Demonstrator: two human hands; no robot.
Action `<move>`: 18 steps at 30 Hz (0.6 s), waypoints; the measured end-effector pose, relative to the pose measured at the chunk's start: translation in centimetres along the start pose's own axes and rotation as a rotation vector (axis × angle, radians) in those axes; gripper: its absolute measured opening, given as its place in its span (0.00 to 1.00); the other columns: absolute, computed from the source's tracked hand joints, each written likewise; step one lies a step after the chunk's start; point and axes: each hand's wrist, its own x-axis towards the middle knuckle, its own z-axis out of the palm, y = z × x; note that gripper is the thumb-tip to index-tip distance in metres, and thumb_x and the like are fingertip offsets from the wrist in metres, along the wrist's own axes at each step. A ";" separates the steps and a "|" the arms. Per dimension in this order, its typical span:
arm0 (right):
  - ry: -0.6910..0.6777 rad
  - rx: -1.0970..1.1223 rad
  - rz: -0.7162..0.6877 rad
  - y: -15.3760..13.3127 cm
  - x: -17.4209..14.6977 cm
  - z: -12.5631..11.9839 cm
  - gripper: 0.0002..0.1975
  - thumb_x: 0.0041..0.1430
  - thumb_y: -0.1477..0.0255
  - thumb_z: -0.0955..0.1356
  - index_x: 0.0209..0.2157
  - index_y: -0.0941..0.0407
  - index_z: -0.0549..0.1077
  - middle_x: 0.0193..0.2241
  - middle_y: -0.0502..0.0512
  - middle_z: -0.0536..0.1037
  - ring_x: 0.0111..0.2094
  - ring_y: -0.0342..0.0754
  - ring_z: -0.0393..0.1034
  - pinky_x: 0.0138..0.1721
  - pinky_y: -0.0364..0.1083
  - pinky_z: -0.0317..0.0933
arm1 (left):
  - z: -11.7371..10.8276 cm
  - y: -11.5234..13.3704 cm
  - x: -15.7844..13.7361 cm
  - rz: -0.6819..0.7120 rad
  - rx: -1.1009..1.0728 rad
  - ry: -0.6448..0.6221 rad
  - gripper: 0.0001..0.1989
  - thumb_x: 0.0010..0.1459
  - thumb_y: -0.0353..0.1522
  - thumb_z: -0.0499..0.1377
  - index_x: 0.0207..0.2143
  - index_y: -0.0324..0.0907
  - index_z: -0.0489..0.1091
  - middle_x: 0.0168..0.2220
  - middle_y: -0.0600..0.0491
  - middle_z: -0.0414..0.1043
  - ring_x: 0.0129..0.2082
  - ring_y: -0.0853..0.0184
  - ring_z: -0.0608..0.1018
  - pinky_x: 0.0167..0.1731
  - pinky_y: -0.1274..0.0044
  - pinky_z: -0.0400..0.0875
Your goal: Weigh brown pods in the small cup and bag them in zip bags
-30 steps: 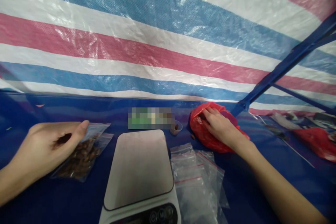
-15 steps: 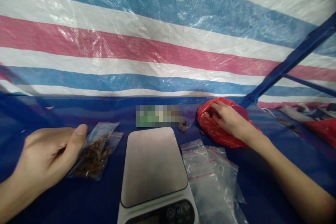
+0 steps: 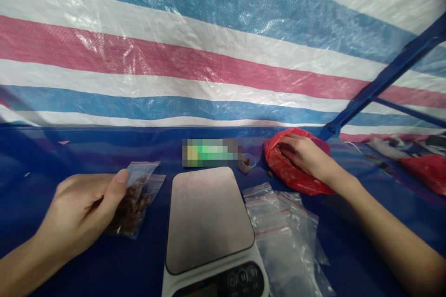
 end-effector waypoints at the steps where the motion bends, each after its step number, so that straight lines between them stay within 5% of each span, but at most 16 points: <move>1: 0.014 0.001 -0.002 -0.1 0.0 0.0 0.14 0.64 0.78 0.65 0.43 0.57 0.82 0.41 0.64 0.85 0.40 0.58 0.81 0.43 0.52 0.72 | 0.0 -0.1 -0.1 0.005 -0.004 -0.004 0.27 0.70 0.30 0.55 0.16 0.42 0.54 0.14 0.61 0.49 0.10 0.79 0.57 0.15 0.80 0.50; 11: 0.111 0.016 0.033 -1.3 -0.1 -1.8 0.10 0.68 0.75 0.64 0.38 0.55 0.78 0.37 0.61 0.84 0.36 0.57 0.80 0.40 0.51 0.70 | 0.3 0.1 -0.8 0.064 -0.043 -0.050 0.21 0.68 0.24 0.53 0.20 0.43 0.57 0.16 0.62 0.56 0.13 0.78 0.63 0.18 0.81 0.57; 18: 0.126 0.020 0.042 -0.2 -0.5 -1.9 0.09 0.68 0.75 0.65 0.39 0.56 0.79 0.38 0.62 0.83 0.38 0.59 0.80 0.41 0.52 0.69 | -0.2 1.1 -0.5 0.089 -0.042 0.030 0.21 0.66 0.21 0.54 0.20 0.43 0.57 0.16 0.63 0.55 0.13 0.78 0.63 0.18 0.81 0.57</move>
